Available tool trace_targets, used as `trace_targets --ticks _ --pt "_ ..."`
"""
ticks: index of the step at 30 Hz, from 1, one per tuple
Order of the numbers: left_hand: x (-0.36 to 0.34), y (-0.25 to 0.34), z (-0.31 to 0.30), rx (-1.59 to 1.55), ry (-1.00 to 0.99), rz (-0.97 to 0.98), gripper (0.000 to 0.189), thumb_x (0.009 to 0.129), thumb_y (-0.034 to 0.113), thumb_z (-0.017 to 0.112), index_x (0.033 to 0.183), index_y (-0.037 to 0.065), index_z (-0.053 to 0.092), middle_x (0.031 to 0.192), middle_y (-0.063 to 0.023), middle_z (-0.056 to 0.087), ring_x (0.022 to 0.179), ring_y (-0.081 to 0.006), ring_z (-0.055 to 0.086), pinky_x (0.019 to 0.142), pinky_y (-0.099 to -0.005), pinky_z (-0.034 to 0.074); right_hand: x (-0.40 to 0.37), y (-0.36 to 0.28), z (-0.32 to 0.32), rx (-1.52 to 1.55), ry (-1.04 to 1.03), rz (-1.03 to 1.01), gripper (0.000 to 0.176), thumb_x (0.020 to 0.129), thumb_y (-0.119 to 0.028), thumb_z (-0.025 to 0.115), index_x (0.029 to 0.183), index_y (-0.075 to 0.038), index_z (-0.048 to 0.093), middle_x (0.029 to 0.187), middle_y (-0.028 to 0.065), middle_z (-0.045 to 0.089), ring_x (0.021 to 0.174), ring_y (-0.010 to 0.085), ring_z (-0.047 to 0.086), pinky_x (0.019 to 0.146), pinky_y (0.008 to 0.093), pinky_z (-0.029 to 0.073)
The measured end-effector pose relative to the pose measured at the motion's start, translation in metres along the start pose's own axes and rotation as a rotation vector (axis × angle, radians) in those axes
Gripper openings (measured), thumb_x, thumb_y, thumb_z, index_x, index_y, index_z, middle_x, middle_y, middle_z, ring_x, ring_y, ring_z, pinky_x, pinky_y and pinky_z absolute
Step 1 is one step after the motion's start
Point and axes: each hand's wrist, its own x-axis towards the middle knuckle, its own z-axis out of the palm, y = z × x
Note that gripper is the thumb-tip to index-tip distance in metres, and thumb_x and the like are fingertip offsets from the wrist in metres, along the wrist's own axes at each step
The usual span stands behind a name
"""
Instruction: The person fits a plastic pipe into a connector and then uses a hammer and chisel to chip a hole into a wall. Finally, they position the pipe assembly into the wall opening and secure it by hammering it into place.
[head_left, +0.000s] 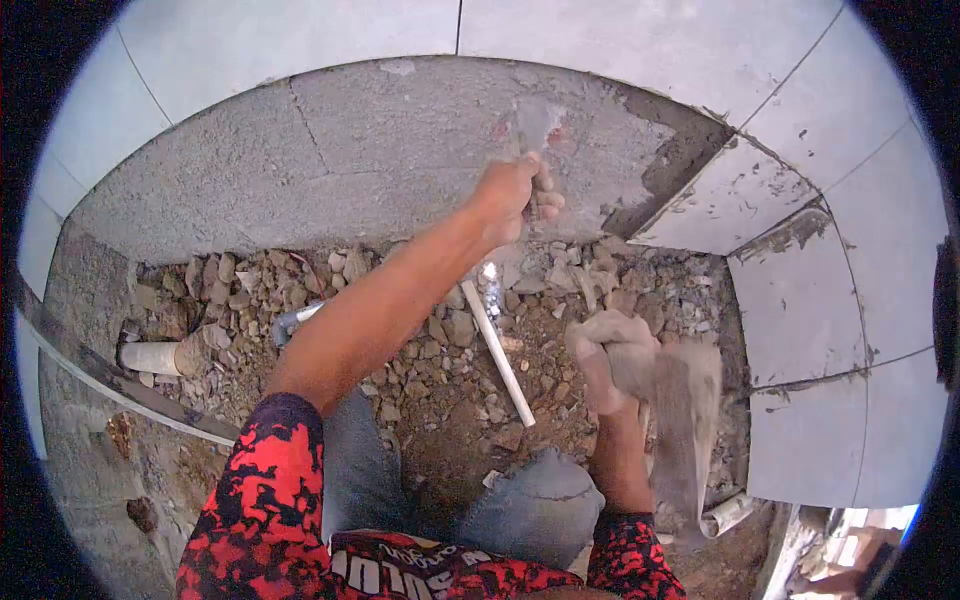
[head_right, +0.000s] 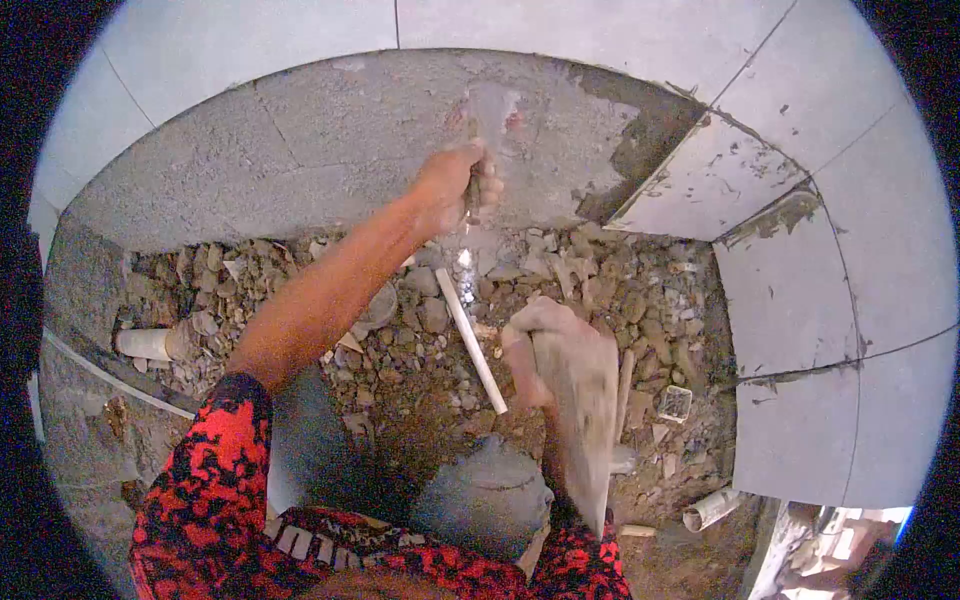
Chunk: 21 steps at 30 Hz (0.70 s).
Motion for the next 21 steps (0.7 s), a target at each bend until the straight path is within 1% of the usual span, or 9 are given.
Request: trace_targets --ticks 3,5,6,8,9,11,14,17,21 --pt "-0.001 0.009 0.007 -0.046 -0.057 0.037 0.021 0.088 0.020 0.037 0.078 0.004 0.046 0.064 -0.0074 0.048 0.056 -0.0222 0.056 0.045 -0.0309 0.046 -0.019 0.016 -0.015 -0.313 -0.183 0.242 0.007 0.071 -0.004 0.053 0.076 -0.003 0.048 0.069 0.0061 0.051 0.061 0.0147 0.049 0.058 0.0295 0.042" --pt "-0.003 0.013 0.017 0.008 0.036 0.063 0.017 0.087 0.018 0.038 0.084 0.003 0.045 0.068 -0.0086 0.048 0.060 -0.0235 0.057 0.047 -0.0319 0.048 -0.034 0.019 -0.010 -0.270 0.041 0.332 0.011 0.070 -0.004 0.055 0.078 -0.003 0.048 0.069 0.0048 0.051 0.060 0.0124 0.049 0.055 0.0285 0.042" --pt "0.000 0.011 0.019 0.011 0.032 0.061 0.017 0.087 0.018 0.038 0.084 0.003 0.045 0.068 -0.0086 0.048 0.060 -0.0235 0.057 0.047 -0.0319 0.048 -0.036 0.018 -0.012 -0.272 0.045 0.332 0.011 0.070 -0.004 0.055 0.078 -0.003 0.048 0.069 0.0048 0.051 0.060 0.0124 0.049 0.055 0.0285 0.042" --pt "0.005 0.007 0.023 -0.132 0.064 0.107 0.021 0.088 0.020 0.037 0.084 0.001 0.046 0.077 -0.0141 0.051 0.066 -0.0256 0.056 0.055 -0.0347 0.051 -0.040 0.017 -0.016 -0.135 0.167 0.554 0.014 0.069 -0.005 0.056 0.080 -0.003 0.048 0.068 0.0043 0.050 0.060 0.0110 0.048 0.053 0.0258 0.042" --pt "0.005 0.006 0.025 -0.131 0.062 0.103 0.021 0.088 0.020 0.037 0.084 0.001 0.046 0.077 -0.0141 0.051 0.066 -0.0256 0.056 0.055 -0.0347 0.051 -0.040 0.017 -0.019 -0.137 0.170 0.556 0.014 0.069 -0.005 0.056 0.080 -0.003 0.048 0.068 0.0043 0.050 0.060 0.0110 0.048 0.053 0.0258 0.042" --pt "0.005 0.007 0.027 -0.197 0.024 0.071 0.022 0.088 0.019 0.038 0.094 -0.002 0.042 0.086 -0.0166 0.050 0.077 -0.0293 0.057 0.065 -0.0365 0.053 -0.033 0.017 -0.025 -0.062 0.193 0.652 0.014 0.071 -0.005 0.058 0.084 -0.004 0.052 0.067 0.0023 0.053 0.054 0.0106 0.050 0.049 0.0247 0.041" --pt "0.005 0.008 0.035 -0.275 0.008 0.103 0.024 0.089 0.018 0.036 0.100 -0.003 0.039 0.089 -0.0169 0.049 0.083 -0.0309 0.055 0.071 -0.0381 0.051 -0.023 0.004 -0.021 0.021 0.334 0.696 0.014 0.070 -0.003 0.058 0.082 -0.004 0.052 0.067 0.0026 0.053 0.056 0.0086 0.049 0.048 0.0225 0.040" --pt "0.006 0.010 0.039 -0.310 -0.033 0.102 0.023 0.089 0.016 0.036 0.102 -0.002 0.038 0.093 -0.0175 0.048 0.086 -0.0322 0.054 0.074 -0.0411 0.049 -0.035 0.027 -0.031 0.038 0.289 0.577 0.018 0.069 -0.001 0.057 0.084 -0.003 0.047 0.069 0.0039 0.050 0.056 0.0124 0.049 0.050 0.0256 0.042" --pt "0.015 0.018 0.042 -0.379 -0.039 0.112 0.019 0.090 0.014 0.031 0.104 0.001 0.033 0.093 -0.0178 0.044 0.088 -0.0356 0.052 0.072 -0.0458 0.049 -0.037 0.036 -0.039 0.054 0.253 0.523 0.018 0.069 -0.001 0.054 0.085 -0.002 0.047 0.070 0.0046 0.050 0.055 0.0128 0.048 0.049 0.0252 0.041"
